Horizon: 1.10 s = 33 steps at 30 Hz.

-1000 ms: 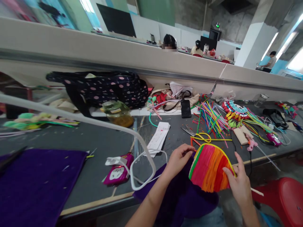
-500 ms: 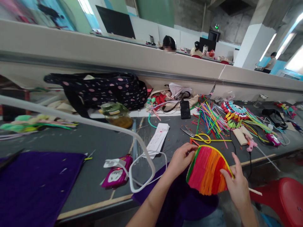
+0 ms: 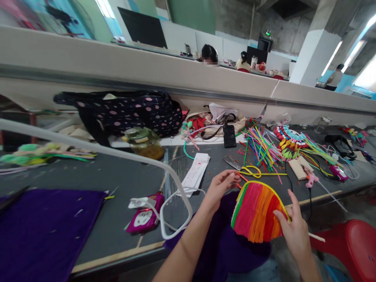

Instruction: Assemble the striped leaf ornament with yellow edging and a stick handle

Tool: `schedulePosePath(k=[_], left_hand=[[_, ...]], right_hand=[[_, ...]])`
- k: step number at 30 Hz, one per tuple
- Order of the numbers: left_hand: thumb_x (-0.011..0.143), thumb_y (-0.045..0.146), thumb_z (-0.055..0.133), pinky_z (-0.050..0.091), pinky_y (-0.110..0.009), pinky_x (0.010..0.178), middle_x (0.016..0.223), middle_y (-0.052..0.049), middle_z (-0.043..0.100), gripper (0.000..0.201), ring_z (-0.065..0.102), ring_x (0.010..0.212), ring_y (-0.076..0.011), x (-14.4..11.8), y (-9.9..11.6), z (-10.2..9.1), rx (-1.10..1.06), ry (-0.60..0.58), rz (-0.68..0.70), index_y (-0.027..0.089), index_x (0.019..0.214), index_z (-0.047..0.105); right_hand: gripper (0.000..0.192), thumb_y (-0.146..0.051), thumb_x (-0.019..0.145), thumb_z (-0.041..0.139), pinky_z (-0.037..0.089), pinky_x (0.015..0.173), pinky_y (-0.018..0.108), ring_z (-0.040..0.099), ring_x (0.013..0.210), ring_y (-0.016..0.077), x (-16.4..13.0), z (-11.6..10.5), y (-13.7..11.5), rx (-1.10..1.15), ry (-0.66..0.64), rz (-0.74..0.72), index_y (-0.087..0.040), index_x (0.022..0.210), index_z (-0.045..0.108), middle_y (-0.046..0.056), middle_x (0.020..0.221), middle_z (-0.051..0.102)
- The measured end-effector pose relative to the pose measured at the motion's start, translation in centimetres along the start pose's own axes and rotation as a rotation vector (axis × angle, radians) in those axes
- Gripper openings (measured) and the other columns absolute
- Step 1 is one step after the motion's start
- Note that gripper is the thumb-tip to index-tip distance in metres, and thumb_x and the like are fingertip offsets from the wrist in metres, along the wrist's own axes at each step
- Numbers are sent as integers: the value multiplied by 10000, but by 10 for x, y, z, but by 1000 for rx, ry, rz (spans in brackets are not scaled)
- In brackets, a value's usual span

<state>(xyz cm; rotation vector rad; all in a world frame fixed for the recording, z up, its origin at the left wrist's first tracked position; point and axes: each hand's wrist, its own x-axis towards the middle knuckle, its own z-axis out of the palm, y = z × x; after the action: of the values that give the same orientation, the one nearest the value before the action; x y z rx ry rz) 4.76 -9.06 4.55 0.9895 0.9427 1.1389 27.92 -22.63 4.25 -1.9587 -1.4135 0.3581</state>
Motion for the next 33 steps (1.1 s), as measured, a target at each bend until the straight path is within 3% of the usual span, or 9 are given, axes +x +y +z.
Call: schedulePosePath(k=[5,10,14,17,20,23,26,30,33], left_hand=[[674,331,797,545,-326,768,854,-68,723,358,690,791,-183,4,-6,-8,-266,100,-46,136,951,683],[619,303,829,498,-213,578,669,47,604,358,549,541,-67,3,-19,-6,-328,264,42,143,894,664],[707,393,770,396,-179,450,527,105,449,321,357,413,-36,-4,-34,7,-350,244,61,157,867,623],[715,419,758,406,-193,458,521,103,462,359,392,416,-52,-10,-46,22,-293,181,25,168,918,602],[653,377,812,484,-233,560,617,69,577,489,535,507,-89,-16,-55,36,-201,101,11,174,1040,593],[616,384,846,502,-251,623,657,41,616,533,597,585,-118,-18,-61,47,-161,-33,-40,163,1041,613],[621,426,844,519,-268,658,802,-38,698,515,661,697,-165,-18,-64,54,-204,-116,-91,169,1011,626],[639,378,843,530,-267,639,963,-80,733,531,680,731,-179,-13,-63,58,-308,-71,-58,186,1082,622],[647,318,839,527,-251,579,941,-64,742,515,667,666,-156,-9,-60,52,-371,4,-35,185,1095,623]], right_hand=[[798,-596,835,568,417,528,233,511,493,141,7,1,12,150,37,60,-179,1480,352,-76,591,493],[760,-525,824,625,398,486,213,446,484,110,25,12,22,658,99,151,-155,1438,373,-77,582,512],[726,-410,750,729,406,492,193,493,525,83,39,33,13,1059,134,238,-211,1377,421,-18,792,652],[740,-342,700,767,453,545,204,595,646,108,50,54,0,1229,143,255,-229,1354,438,26,962,692],[762,-314,689,770,524,665,259,664,772,149,56,76,-12,1327,168,260,-225,1362,423,44,1018,710],[761,-310,718,746,537,850,363,688,927,193,57,94,-23,1380,164,231,-227,1387,393,57,1069,716],[790,-325,749,729,546,855,407,700,933,218,53,106,-35,1366,119,226,-240,1429,337,67,1089,719],[865,-389,779,716,546,846,411,701,960,239,46,114,-41,1355,18,215,-239,1489,243,93,1139,709],[799,-522,821,641,520,885,409,684,1026,249,43,113,-30,1253,-51,247,-206,1474,307,117,1153,703]])
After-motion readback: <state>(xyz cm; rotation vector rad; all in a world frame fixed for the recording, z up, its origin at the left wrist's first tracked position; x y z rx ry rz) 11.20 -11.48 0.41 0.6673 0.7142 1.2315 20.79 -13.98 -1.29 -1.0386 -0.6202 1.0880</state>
